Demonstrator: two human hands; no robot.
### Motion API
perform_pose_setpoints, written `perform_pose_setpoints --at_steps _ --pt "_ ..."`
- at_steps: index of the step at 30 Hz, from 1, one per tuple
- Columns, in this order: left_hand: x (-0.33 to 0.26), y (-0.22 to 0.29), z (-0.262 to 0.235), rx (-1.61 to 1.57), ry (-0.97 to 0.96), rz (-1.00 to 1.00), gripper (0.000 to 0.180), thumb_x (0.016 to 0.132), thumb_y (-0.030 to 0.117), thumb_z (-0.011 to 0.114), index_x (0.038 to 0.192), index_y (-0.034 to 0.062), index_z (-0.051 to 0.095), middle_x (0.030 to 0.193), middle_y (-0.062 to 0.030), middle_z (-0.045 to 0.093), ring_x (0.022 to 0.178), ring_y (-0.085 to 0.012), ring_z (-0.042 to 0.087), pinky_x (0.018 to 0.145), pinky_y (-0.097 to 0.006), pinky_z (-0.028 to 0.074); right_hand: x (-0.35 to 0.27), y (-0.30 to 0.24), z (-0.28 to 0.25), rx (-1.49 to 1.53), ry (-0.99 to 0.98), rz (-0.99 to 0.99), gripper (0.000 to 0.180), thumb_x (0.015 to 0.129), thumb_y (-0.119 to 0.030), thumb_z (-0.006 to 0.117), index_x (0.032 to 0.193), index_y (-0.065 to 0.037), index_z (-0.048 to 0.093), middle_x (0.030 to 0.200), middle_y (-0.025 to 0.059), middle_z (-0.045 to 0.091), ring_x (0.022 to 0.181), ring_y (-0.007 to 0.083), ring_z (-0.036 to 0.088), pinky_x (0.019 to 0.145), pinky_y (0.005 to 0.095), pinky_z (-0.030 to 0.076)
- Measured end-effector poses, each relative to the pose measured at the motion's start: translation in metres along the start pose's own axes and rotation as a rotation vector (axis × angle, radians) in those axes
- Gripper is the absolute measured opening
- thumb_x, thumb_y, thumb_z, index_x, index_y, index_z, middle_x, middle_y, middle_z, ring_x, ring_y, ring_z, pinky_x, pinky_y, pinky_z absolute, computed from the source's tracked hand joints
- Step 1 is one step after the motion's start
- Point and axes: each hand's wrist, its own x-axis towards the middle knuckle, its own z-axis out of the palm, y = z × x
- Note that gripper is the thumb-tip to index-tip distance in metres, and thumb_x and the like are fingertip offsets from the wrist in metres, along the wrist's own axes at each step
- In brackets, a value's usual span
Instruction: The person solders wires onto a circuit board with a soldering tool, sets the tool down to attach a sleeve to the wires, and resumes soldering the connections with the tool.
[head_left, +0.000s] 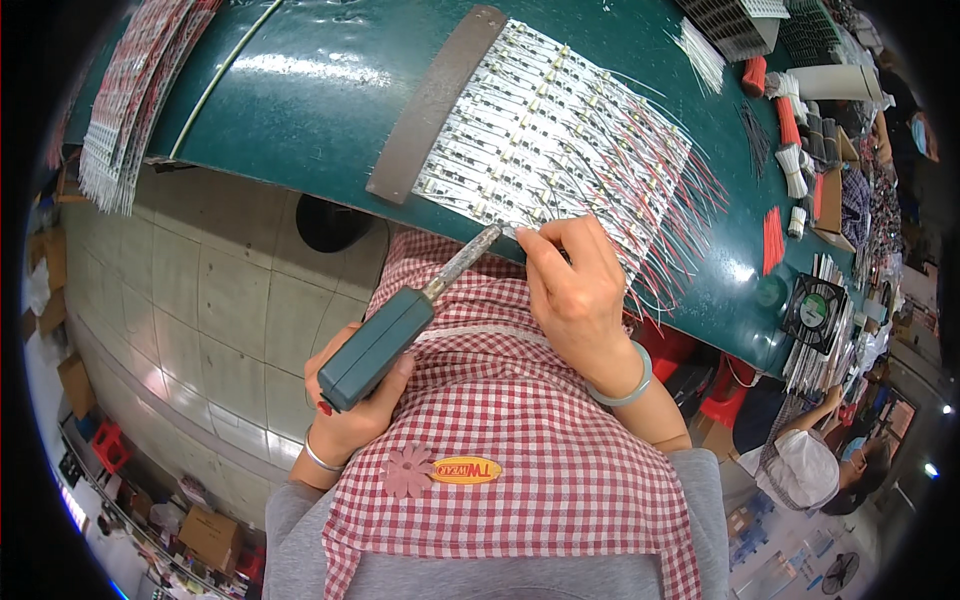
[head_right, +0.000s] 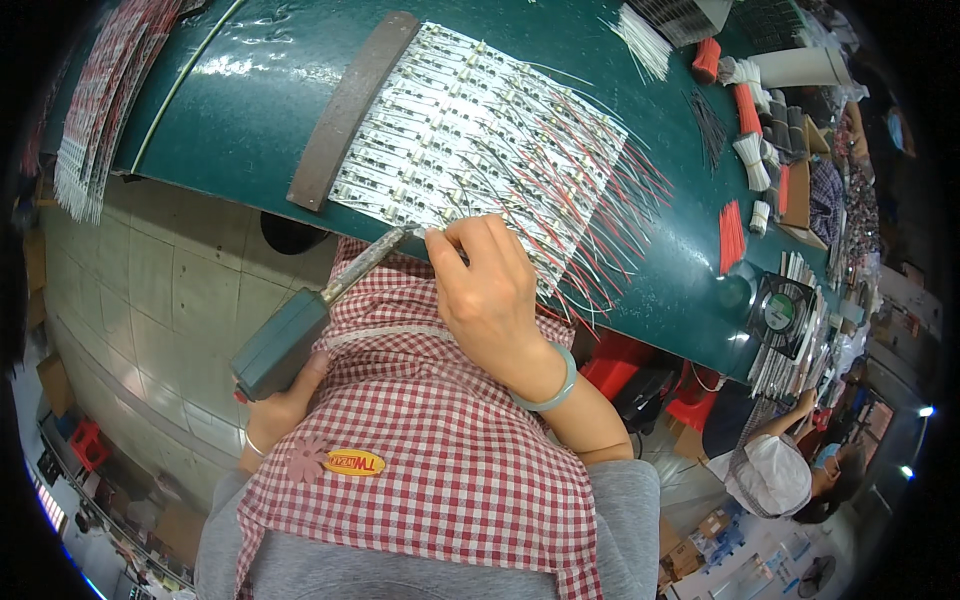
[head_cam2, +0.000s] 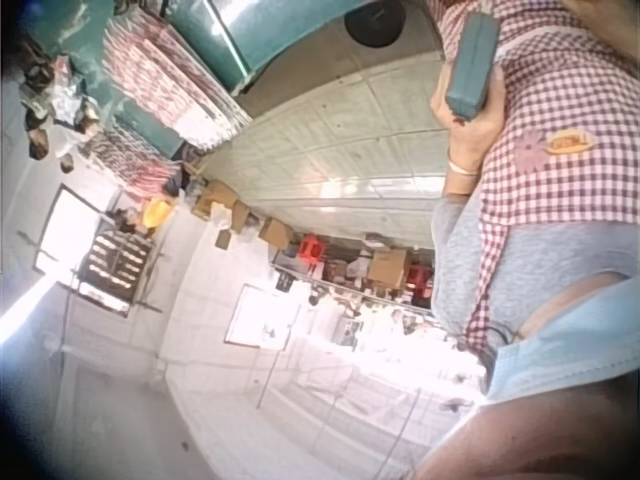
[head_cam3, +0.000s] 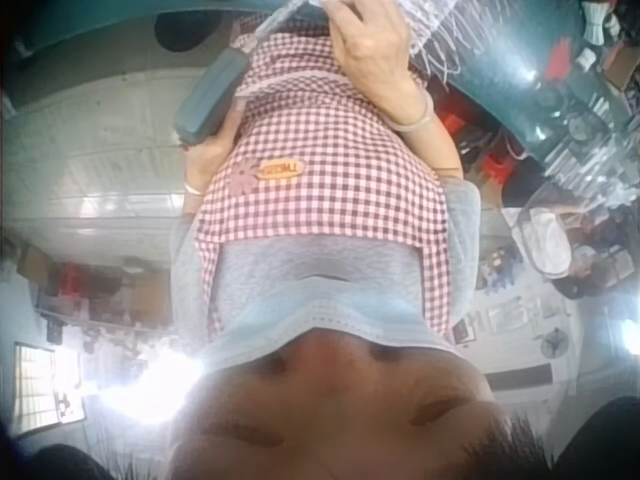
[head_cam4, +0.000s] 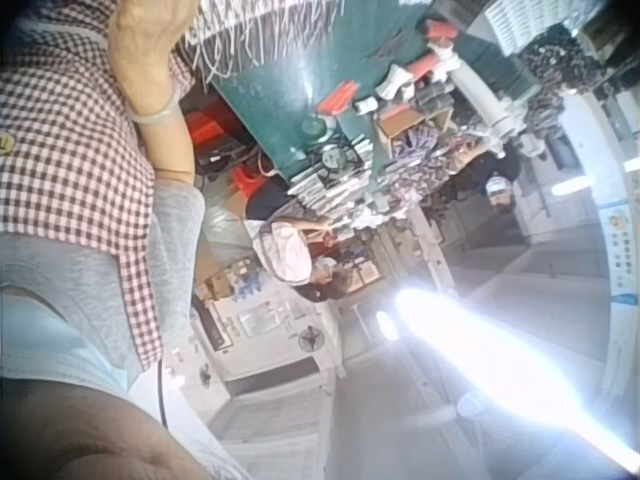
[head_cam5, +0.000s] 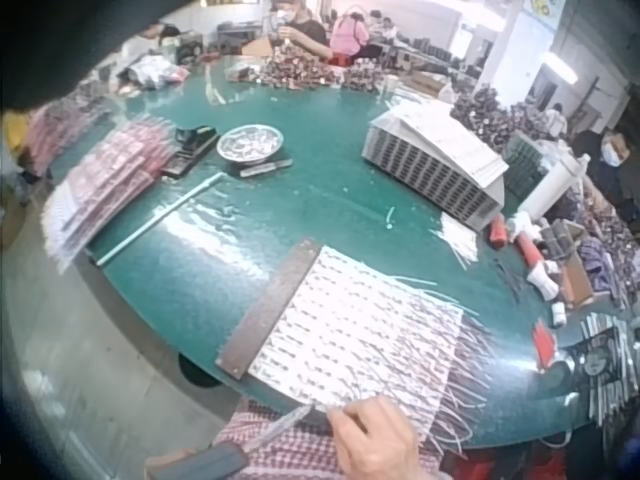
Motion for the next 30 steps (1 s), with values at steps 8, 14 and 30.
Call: perform_pose_setpoints --at_steps 8,14,30 --pt "-0.011 0.001 -0.001 -0.205 0.103 -0.147 0.024 0.085 0.004 0.073 0.107 -0.0046 0.068 0.098 -0.0133 0.070 0.085 -0.0208 0.067 0.074 -0.031 0.053 0.002 0.002 -0.002 -0.020 0.009 -0.014 0.028 0.067 0.005 0.066 0.094 0.002 0.068 0.083 0.0091 0.057 0.075 0.0256 0.056 0.063 0.0358 0.047" --pt "-0.008 -0.010 0.004 -0.276 0.138 -0.135 0.037 0.084 -0.002 0.071 0.120 -0.0037 0.062 0.096 -0.0074 0.063 0.070 -0.0103 0.056 0.058 -0.024 0.045 0.003 0.000 -0.003 0.005 -0.021 0.003 0.024 0.070 0.009 0.071 0.094 0.003 0.070 0.080 0.0093 0.058 0.070 0.0246 0.056 0.058 0.0336 0.046" --pt "0.011 -0.005 0.010 -0.192 0.187 0.004 0.038 0.085 -0.006 0.067 0.123 -0.0049 0.060 0.099 -0.0077 0.062 0.068 -0.0091 0.053 0.057 -0.023 0.043 0.051 0.045 -0.026 -0.147 0.002 0.116 0.016 0.078 0.002 0.069 0.093 -0.002 0.066 0.082 0.0104 0.060 0.077 0.0281 0.060 0.068 0.0387 0.049"
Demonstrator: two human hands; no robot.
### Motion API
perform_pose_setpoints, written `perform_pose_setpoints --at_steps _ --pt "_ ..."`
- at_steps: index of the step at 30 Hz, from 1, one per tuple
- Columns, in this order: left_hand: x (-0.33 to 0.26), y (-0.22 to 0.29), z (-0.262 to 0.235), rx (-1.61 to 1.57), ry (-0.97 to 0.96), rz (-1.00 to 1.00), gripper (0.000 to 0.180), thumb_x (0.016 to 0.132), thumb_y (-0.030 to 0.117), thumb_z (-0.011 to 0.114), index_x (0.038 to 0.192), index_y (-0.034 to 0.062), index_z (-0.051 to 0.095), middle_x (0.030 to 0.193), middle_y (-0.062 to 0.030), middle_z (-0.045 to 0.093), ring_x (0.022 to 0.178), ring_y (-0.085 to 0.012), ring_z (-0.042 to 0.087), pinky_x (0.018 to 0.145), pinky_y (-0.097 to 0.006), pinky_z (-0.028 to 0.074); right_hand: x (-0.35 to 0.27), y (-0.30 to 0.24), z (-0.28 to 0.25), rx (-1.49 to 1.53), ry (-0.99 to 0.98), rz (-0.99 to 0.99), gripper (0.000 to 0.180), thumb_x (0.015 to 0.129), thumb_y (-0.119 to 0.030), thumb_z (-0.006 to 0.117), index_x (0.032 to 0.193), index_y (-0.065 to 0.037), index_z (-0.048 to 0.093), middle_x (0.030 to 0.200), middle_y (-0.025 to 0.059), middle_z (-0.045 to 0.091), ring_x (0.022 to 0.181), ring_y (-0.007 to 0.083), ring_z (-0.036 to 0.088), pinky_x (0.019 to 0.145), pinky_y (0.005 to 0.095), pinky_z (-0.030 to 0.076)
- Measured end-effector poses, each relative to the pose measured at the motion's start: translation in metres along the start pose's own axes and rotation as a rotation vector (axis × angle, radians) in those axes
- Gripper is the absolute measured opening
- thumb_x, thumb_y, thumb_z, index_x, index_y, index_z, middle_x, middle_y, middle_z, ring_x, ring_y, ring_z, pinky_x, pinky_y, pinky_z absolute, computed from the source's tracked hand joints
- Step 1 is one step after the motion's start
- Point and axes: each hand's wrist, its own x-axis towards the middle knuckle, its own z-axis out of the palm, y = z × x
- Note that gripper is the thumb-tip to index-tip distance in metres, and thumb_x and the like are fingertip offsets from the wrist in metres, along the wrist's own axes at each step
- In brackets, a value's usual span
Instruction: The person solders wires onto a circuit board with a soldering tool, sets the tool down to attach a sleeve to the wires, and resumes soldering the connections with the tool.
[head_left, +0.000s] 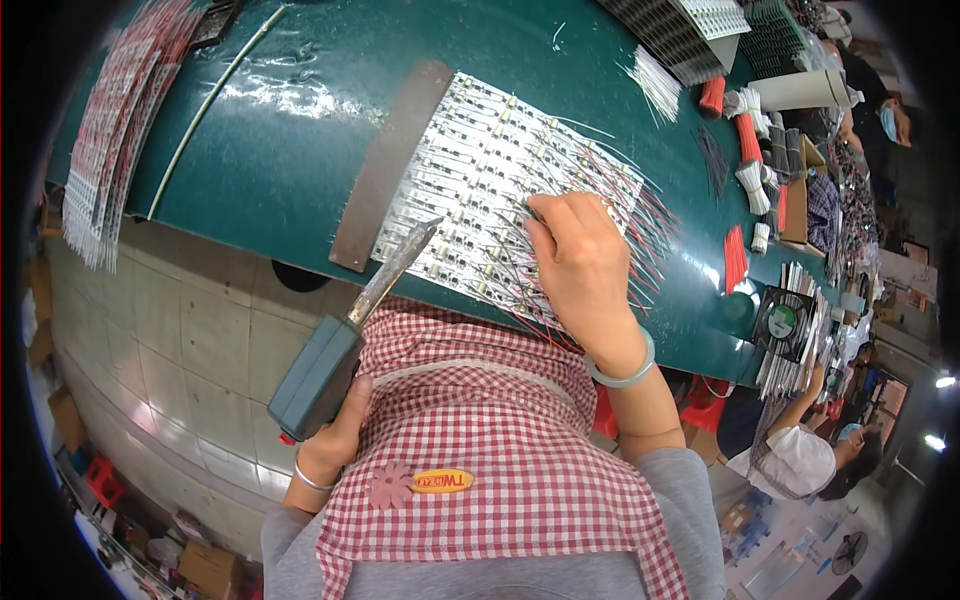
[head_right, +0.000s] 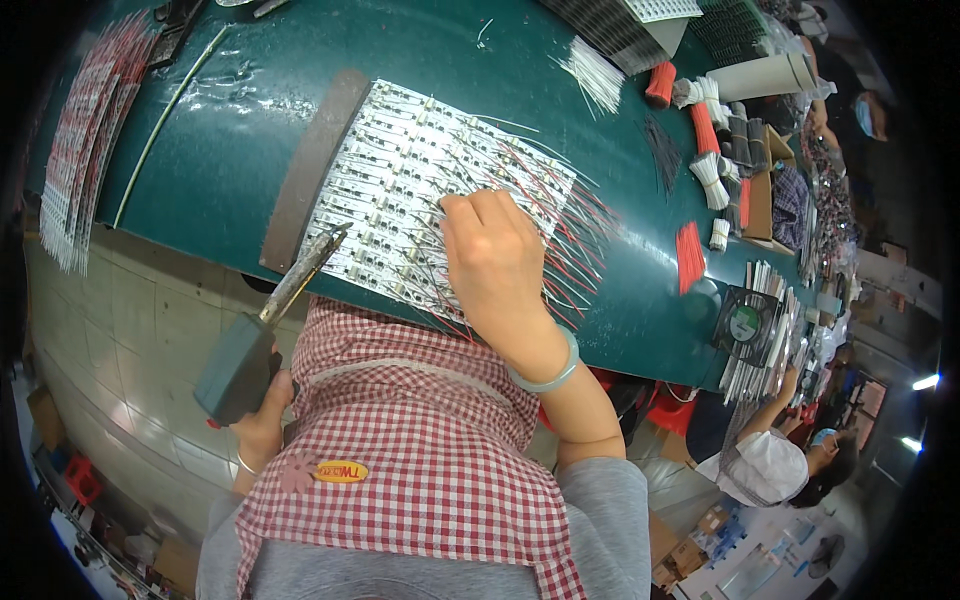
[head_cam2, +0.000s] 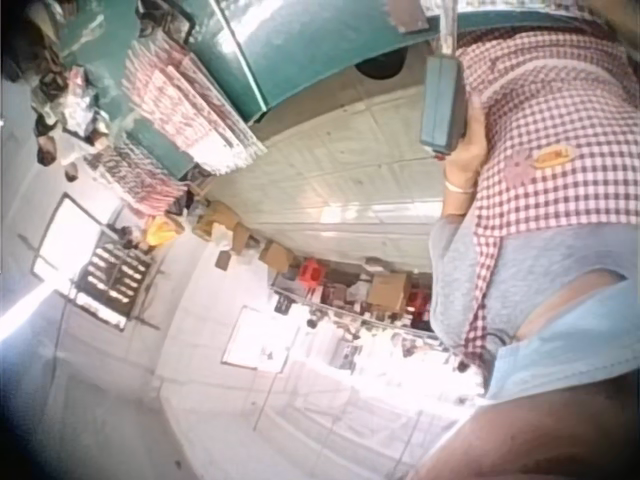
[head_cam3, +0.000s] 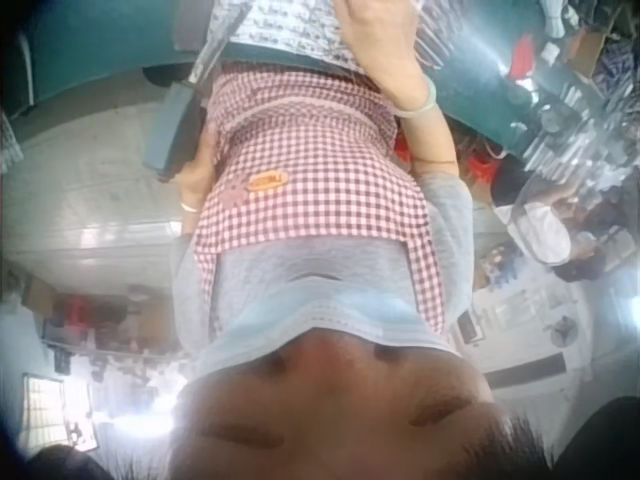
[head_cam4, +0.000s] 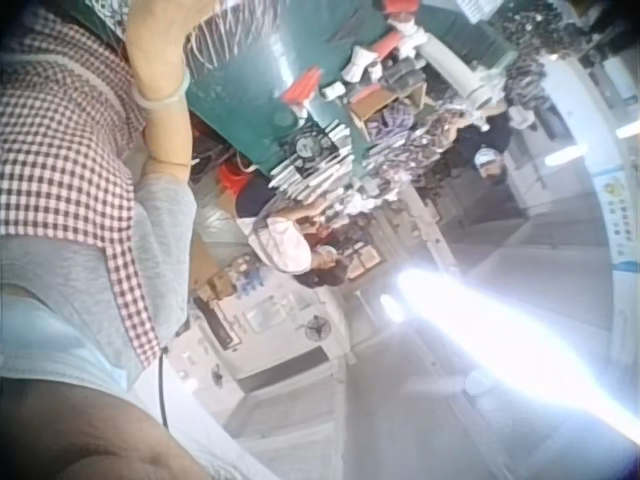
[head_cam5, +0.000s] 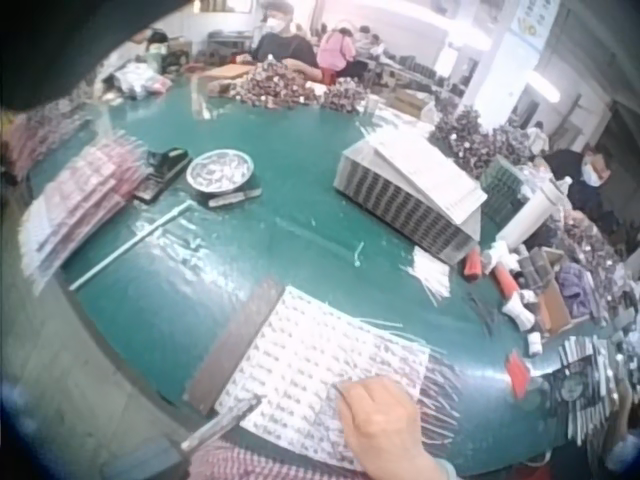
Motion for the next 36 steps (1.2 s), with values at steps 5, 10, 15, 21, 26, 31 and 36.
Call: perform_pose_setpoints --at_steps 5,10,15,21,26,31,36 --pt "-0.001 -0.002 0.001 -0.077 0.062 -0.200 0.038 0.086 -0.005 0.067 0.123 -0.0033 0.060 0.098 -0.0062 0.062 0.066 -0.0077 0.052 0.055 -0.022 0.042 -0.006 0.003 -0.010 -0.010 -0.040 0.051 0.016 0.077 0.004 0.072 0.092 -0.002 0.068 0.082 0.0118 0.063 0.078 0.0304 0.062 0.069 0.0390 0.050" --pt "0.001 -0.008 -0.009 -0.122 0.139 -0.201 0.037 0.087 -0.004 0.067 0.124 -0.0039 0.060 0.102 -0.0075 0.063 0.069 -0.0090 0.055 0.058 -0.023 0.045 -0.012 0.036 -0.057 0.101 -0.068 0.103 0.017 0.075 0.007 0.071 0.090 -0.002 0.071 0.084 0.0128 0.067 0.079 0.0298 0.065 0.069 0.0366 0.052" --pt "0.024 0.007 0.015 -0.166 0.241 -0.169 0.040 0.085 -0.003 0.068 0.124 -0.0027 0.058 0.098 -0.0086 0.063 0.057 -0.0065 0.048 0.048 -0.021 0.038 -0.011 0.134 -0.105 -0.125 0.209 0.292 0.011 0.081 0.001 0.069 0.091 -0.001 0.071 0.085 0.0131 0.067 0.080 0.0286 0.065 0.071 0.0355 0.050" --pt "0.036 0.014 0.018 -0.111 0.194 -0.157 0.038 0.089 -0.005 0.063 0.127 -0.0048 0.058 0.106 -0.0088 0.064 0.063 -0.0073 0.047 0.053 -0.023 0.038 -0.023 0.196 -0.103 -0.261 0.342 0.260 0.011 0.083 -0.004 0.069 0.094 -0.002 0.071 0.097 0.0135 0.066 0.094 0.0323 0.062 0.081 0.0406 0.049" --pt "0.045 0.012 0.022 -0.082 0.180 -0.101 0.038 0.088 -0.003 0.064 0.125 -0.0066 0.056 0.108 -0.0102 0.063 0.058 -0.0080 0.046 0.052 -0.022 0.038 -0.083 0.196 -0.123 -0.444 0.220 0.614 0.018 0.082 -0.005 0.071 0.099 -0.003 0.071 0.098 0.0137 0.067 0.093 0.0340 0.062 0.082 0.0423 0.050" --pt "0.053 0.032 0.029 -0.021 0.104 -0.104 0.035 0.089 -0.001 0.064 0.122 -0.0095 0.057 0.097 -0.0110 0.063 0.057 -0.0081 0.046 0.052 -0.022 0.037 -0.098 0.204 -0.117 -0.467 0.244 0.618 0.021 0.079 -0.001 0.073 0.100 -0.001 0.073 0.092 0.0173 0.071 0.085 0.0328 0.067 0.079 0.0384 0.053" --pt "0.053 0.029 0.031 -0.018 0.119 -0.068 0.035 0.089 -0.002 0.064 0.123 -0.0094 0.056 0.097 -0.0108 0.063 0.057 -0.0082 0.046 0.051 -0.022 0.037 -0.102 0.209 -0.113 -0.418 0.318 0.621 0.021 0.078 0.001 0.074 0.099 -0.001 0.073 0.091 0.0175 0.070 0.081 0.0306 0.068 0.074 0.0362 0.054"
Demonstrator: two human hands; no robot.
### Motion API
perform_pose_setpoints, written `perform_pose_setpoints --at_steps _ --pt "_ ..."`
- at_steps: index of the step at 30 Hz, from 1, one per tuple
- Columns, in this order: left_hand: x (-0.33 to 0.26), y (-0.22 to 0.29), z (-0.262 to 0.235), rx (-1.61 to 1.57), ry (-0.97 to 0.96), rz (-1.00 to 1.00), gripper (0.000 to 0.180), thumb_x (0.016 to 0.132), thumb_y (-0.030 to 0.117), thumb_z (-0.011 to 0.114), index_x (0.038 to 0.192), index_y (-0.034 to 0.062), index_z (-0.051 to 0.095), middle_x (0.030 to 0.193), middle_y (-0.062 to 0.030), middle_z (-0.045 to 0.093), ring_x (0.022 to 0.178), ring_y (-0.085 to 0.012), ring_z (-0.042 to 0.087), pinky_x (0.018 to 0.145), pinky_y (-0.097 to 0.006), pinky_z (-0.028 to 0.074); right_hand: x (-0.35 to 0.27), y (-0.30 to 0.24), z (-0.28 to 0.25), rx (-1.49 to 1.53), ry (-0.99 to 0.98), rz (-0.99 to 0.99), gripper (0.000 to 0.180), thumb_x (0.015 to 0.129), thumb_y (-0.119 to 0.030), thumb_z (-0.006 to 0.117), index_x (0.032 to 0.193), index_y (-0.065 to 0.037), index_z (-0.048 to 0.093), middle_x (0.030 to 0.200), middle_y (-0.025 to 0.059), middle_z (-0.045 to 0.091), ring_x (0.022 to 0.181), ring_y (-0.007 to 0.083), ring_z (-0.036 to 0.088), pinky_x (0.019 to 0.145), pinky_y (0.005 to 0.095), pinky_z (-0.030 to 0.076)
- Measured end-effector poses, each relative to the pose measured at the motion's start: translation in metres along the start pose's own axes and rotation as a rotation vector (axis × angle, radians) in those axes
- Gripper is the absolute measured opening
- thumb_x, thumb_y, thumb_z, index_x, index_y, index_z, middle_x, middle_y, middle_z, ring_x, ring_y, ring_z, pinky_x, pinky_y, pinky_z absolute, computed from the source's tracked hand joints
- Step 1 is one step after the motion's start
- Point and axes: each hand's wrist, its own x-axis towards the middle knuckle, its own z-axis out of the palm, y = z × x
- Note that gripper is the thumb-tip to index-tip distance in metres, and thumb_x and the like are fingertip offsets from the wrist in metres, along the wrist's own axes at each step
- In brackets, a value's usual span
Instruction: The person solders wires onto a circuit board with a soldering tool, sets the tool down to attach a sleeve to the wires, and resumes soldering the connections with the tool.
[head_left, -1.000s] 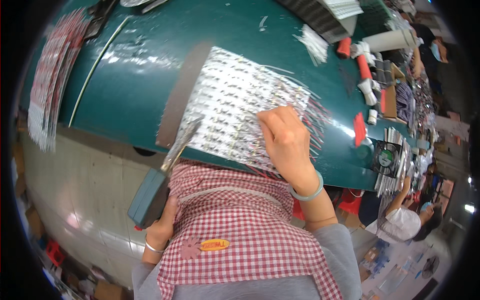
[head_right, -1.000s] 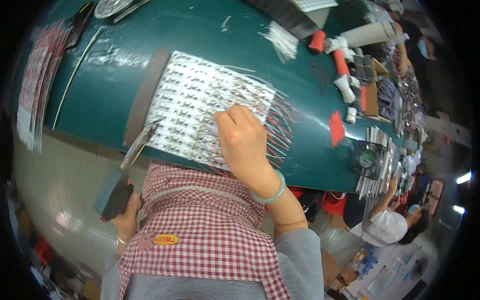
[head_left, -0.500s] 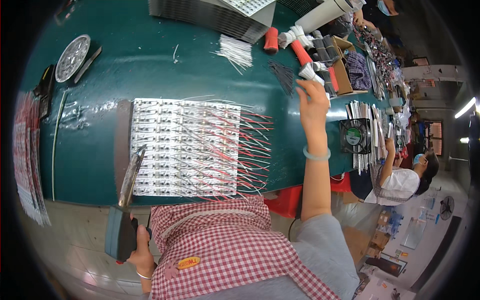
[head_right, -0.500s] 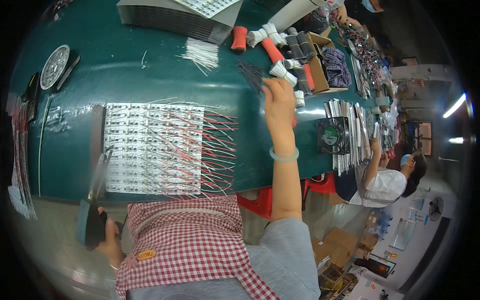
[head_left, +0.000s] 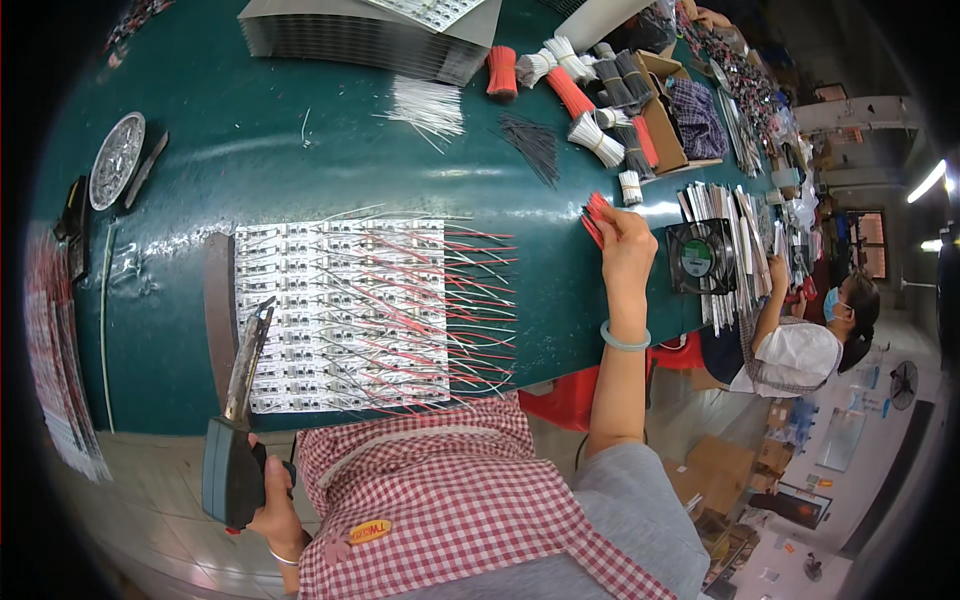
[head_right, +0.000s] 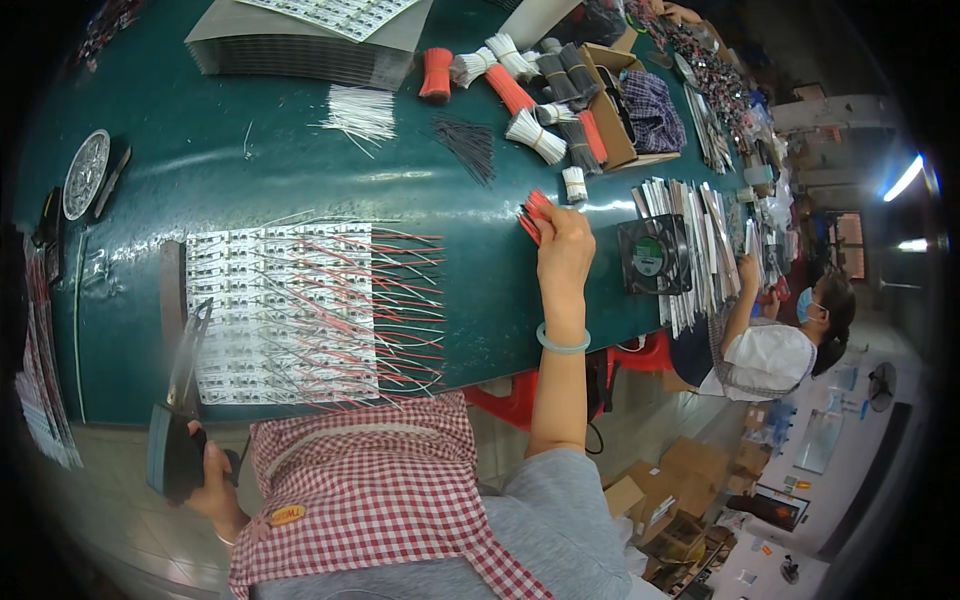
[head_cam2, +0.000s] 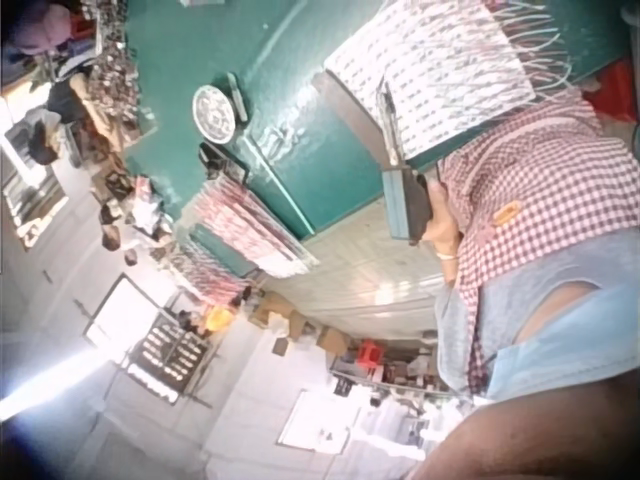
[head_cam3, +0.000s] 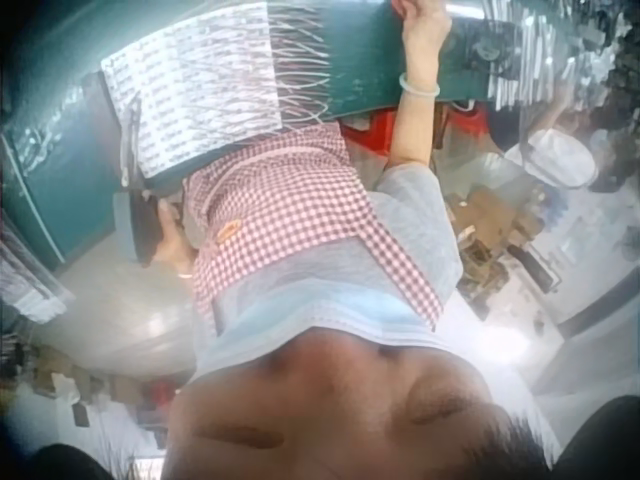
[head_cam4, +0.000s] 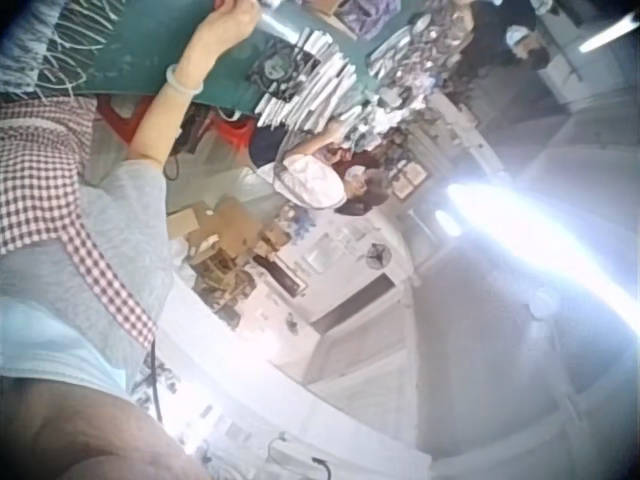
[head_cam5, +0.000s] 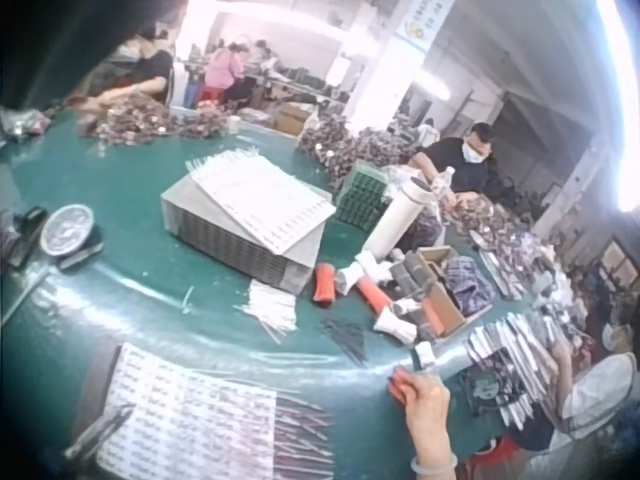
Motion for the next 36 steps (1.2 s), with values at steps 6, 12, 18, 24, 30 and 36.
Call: perform_pose_setpoints --at_steps 6,12,18,24,30,36 --pt "-0.002 -0.007 0.001 -0.034 0.013 0.008 0.036 0.089 -0.004 0.063 0.123 -0.0091 0.056 0.104 -0.0115 0.063 0.056 -0.0084 0.046 0.051 -0.022 0.036 0.001 0.005 -0.002 0.027 0.007 -0.025 0.022 0.076 0.001 0.076 0.098 0.000 0.073 0.090 0.0175 0.070 0.079 0.0308 0.068 0.072 0.0372 0.054" --pt "-0.003 -0.007 0.000 -0.034 0.003 0.032 0.036 0.089 -0.004 0.062 0.124 -0.0086 0.055 0.110 -0.0127 0.064 0.057 -0.0083 0.045 0.051 -0.022 0.036 -0.004 0.006 -0.008 -0.042 -0.011 -0.031 0.018 0.077 -0.001 0.074 0.095 0.000 0.073 0.087 0.0179 0.068 0.080 0.0345 0.066 0.073 0.0404 0.052" --pt "-0.003 -0.010 -0.002 -0.045 -0.032 0.053 0.038 0.090 -0.004 0.062 0.126 -0.0081 0.054 0.114 -0.0127 0.063 0.057 -0.0080 0.045 0.051 -0.022 0.036 -0.005 0.005 -0.008 -0.053 0.003 -0.064 0.014 0.081 0.000 0.070 0.095 0.000 0.072 0.086 0.0178 0.066 0.082 0.0367 0.063 0.074 0.0422 0.050" --pt "-0.001 -0.008 -0.002 -0.036 -0.041 0.050 0.036 0.090 -0.004 0.062 0.125 -0.0080 0.055 0.111 -0.0116 0.064 0.057 -0.0076 0.045 0.051 -0.022 0.036 -0.003 -0.002 -0.013 -0.134 -0.010 -0.084 0.014 0.087 0.001 0.062 0.100 0.000 0.066 0.093 0.0182 0.061 0.089 0.0376 0.061 0.076 0.0439 0.049" --pt "0.002 -0.012 -0.005 -0.009 -0.026 0.047 0.039 0.088 -0.004 0.064 0.125 -0.0071 0.057 0.110 -0.0117 0.065 0.058 -0.0076 0.047 0.051 -0.022 0.037 0.010 -0.025 -0.035 -0.193 -0.054 -0.194 0.014 0.091 0.001 0.055 0.102 -0.001 0.063 0.093 0.0171 0.059 0.087 0.0378 0.059 0.074 0.0446 0.048" --pt "0.007 -0.035 -0.010 0.020 -0.040 0.197 0.042 0.086 -0.005 0.066 0.127 -0.0057 0.056 0.114 -0.0143 0.066 0.059 -0.0077 0.051 0.048 -0.021 0.038 0.046 -0.065 -0.054 -0.390 -0.318 -0.477 0.008 0.077 0.004 0.060 0.083 -0.001 0.059 0.085 0.0150 0.057 0.084 0.0343 0.060 0.071 0.0419 0.051"
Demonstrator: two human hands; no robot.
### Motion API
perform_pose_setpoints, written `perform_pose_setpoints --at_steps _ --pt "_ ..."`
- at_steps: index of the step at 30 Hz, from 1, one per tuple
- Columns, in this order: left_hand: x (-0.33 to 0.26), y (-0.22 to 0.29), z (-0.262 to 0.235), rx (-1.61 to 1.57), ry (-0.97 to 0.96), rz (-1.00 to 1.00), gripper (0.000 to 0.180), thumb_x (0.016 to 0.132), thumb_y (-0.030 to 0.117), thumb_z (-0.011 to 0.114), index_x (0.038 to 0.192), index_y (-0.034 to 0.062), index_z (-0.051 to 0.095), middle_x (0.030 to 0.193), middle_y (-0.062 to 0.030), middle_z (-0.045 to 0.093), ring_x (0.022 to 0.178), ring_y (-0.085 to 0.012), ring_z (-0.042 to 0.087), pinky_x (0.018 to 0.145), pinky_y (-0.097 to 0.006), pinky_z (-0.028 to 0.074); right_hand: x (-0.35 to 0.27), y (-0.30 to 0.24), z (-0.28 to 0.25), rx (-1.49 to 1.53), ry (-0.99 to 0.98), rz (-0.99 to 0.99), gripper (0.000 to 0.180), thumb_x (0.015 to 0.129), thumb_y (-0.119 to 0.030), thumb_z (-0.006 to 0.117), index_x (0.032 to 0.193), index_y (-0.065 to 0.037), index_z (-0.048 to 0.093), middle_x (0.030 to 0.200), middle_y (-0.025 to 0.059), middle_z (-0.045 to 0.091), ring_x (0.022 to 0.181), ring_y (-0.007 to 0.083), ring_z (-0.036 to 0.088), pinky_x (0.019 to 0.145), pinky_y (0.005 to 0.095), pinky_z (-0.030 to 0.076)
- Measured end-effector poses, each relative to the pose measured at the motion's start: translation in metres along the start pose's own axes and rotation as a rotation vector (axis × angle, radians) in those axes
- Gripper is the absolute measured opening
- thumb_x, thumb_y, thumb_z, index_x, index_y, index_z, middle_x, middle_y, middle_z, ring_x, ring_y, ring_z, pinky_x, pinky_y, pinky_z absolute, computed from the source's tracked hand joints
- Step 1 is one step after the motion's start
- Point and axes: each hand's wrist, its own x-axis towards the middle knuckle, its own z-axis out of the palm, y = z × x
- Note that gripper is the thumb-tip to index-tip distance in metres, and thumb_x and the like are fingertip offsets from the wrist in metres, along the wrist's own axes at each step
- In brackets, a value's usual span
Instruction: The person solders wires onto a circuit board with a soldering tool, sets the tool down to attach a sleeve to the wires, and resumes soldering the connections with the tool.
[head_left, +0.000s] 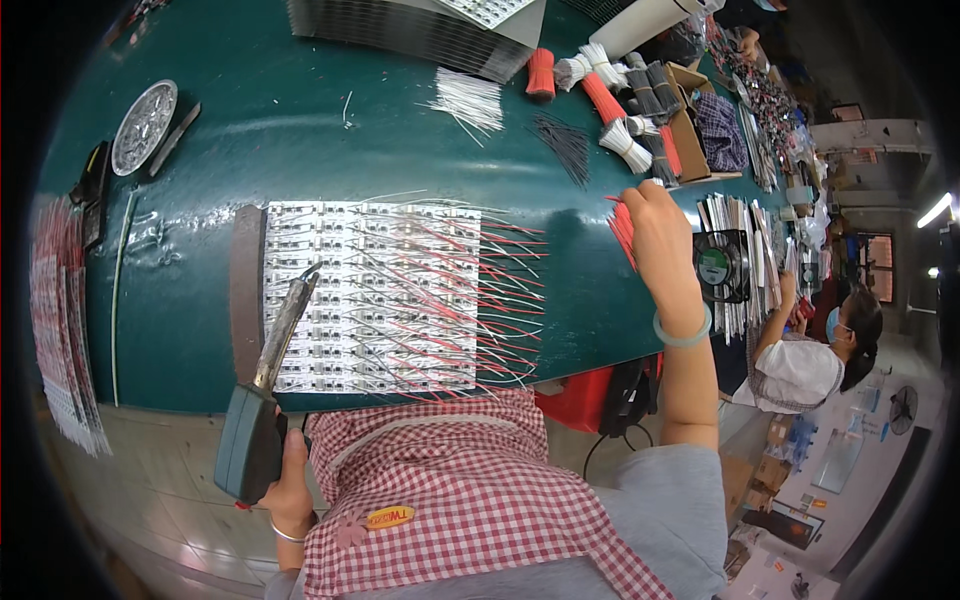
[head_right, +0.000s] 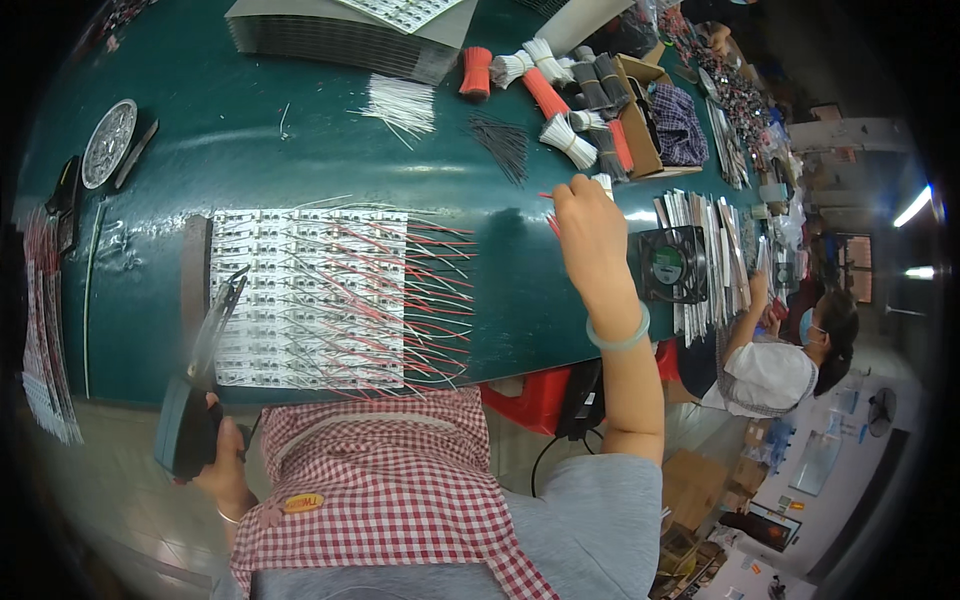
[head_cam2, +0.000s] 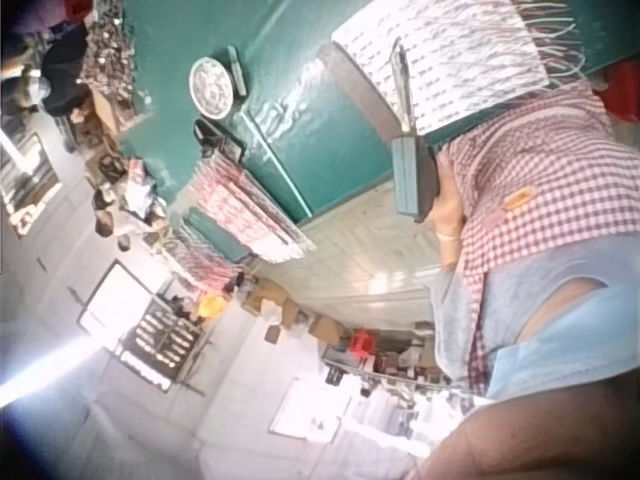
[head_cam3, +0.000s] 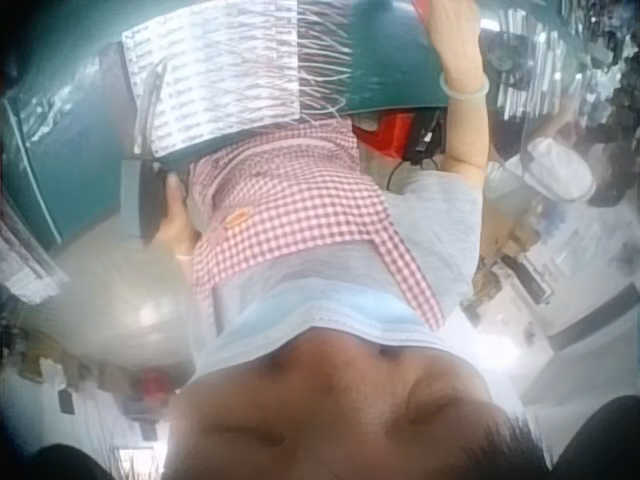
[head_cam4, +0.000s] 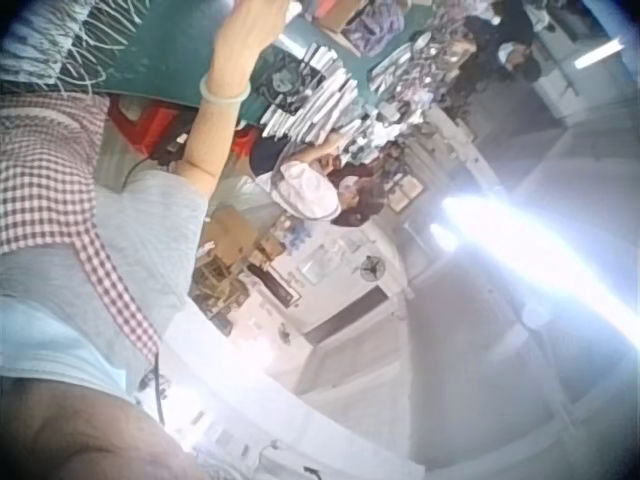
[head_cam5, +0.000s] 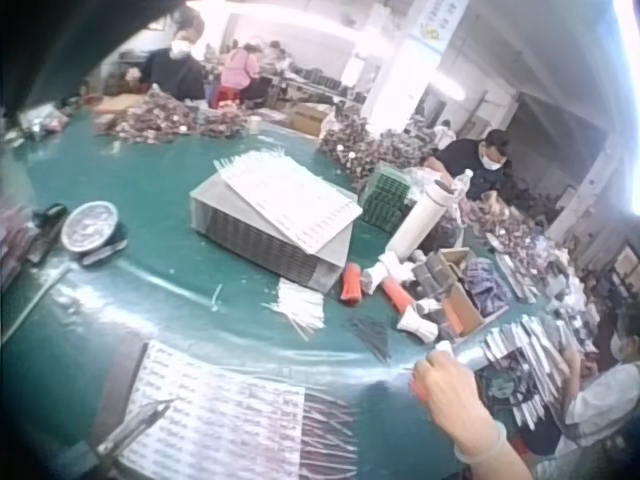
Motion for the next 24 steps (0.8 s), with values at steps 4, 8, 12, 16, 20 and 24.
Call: perform_pose_setpoints --at_steps 4,8,12,16,20,24 --pt "0.002 -0.002 0.002 -0.011 0.015 0.080 0.042 0.086 -0.006 0.065 0.127 -0.0062 0.056 0.114 -0.0149 0.066 0.058 -0.0072 0.051 0.048 -0.021 0.038 -0.002 0.024 0.034 0.107 -0.087 0.002 0.008 0.079 0.004 0.061 0.086 0.001 0.063 0.085 0.0167 0.058 0.080 0.0368 0.061 0.070 0.0440 0.051" --pt "0.003 -0.005 -0.003 -0.011 0.020 0.013 0.041 0.086 -0.006 0.065 0.126 -0.0071 0.057 0.113 -0.0159 0.066 0.056 -0.0068 0.049 0.048 -0.021 0.037 -0.021 0.021 0.042 0.330 0.018 0.148 0.015 0.084 0.004 0.061 0.097 0.000 0.068 0.088 0.0189 0.061 0.080 0.0387 0.062 0.071 0.0456 0.051" --pt "0.006 -0.003 -0.011 -0.067 -0.024 -0.115 0.041 0.086 -0.007 0.066 0.126 -0.0089 0.056 0.118 -0.0176 0.064 0.084 -0.0161 0.054 0.073 -0.029 0.042 -0.026 0.012 0.037 0.334 0.058 0.174 0.020 0.084 0.005 0.061 0.101 -0.002 0.069 0.090 0.0182 0.061 0.085 0.0376 0.063 0.072 0.0448 0.051" --pt "0.010 0.003 -0.015 -0.099 -0.032 -0.205 0.043 0.086 -0.008 0.067 0.127 -0.0099 0.056 0.124 -0.0182 0.063 0.112 -0.0255 0.062 0.098 -0.037 0.048 -0.012 -0.007 0.006 0.205 0.106 0.078 0.018 0.081 0.002 0.062 0.097 -0.002 0.069 0.089 0.0151 0.061 0.084 0.0351 0.062 0.071 0.0417 0.051" --pt "0.017 -0.001 -0.005 -0.027 0.014 0.066 0.037 0.085 -0.008 0.063 0.121 -0.0102 0.059 0.104 -0.0163 0.067 0.051 -0.0067 0.046 0.045 -0.021 0.035 0.007 -0.023 -0.002 -0.217 -0.074 -0.205 0.015 0.072 -0.005 0.066 0.087 -0.006 0.069 0.084 0.0093 0.060 0.079 0.0262 0.061 0.068 0.0343 0.052" --pt "0.014 0.004 -0.005 -0.019 -0.004 0.014 0.039 0.083 -0.010 0.064 0.122 -0.0089 0.060 0.106 -0.0168 0.068 0.056 -0.0080 0.050 0.047 -0.022 0.039 0.025 -0.045 0.024 -0.506 -0.193 -0.375 0.012 0.066 -0.008 0.070 0.078 -0.008 0.071 0.082 0.0074 0.061 0.080 0.0220 0.061 0.063 0.0303 0.054"
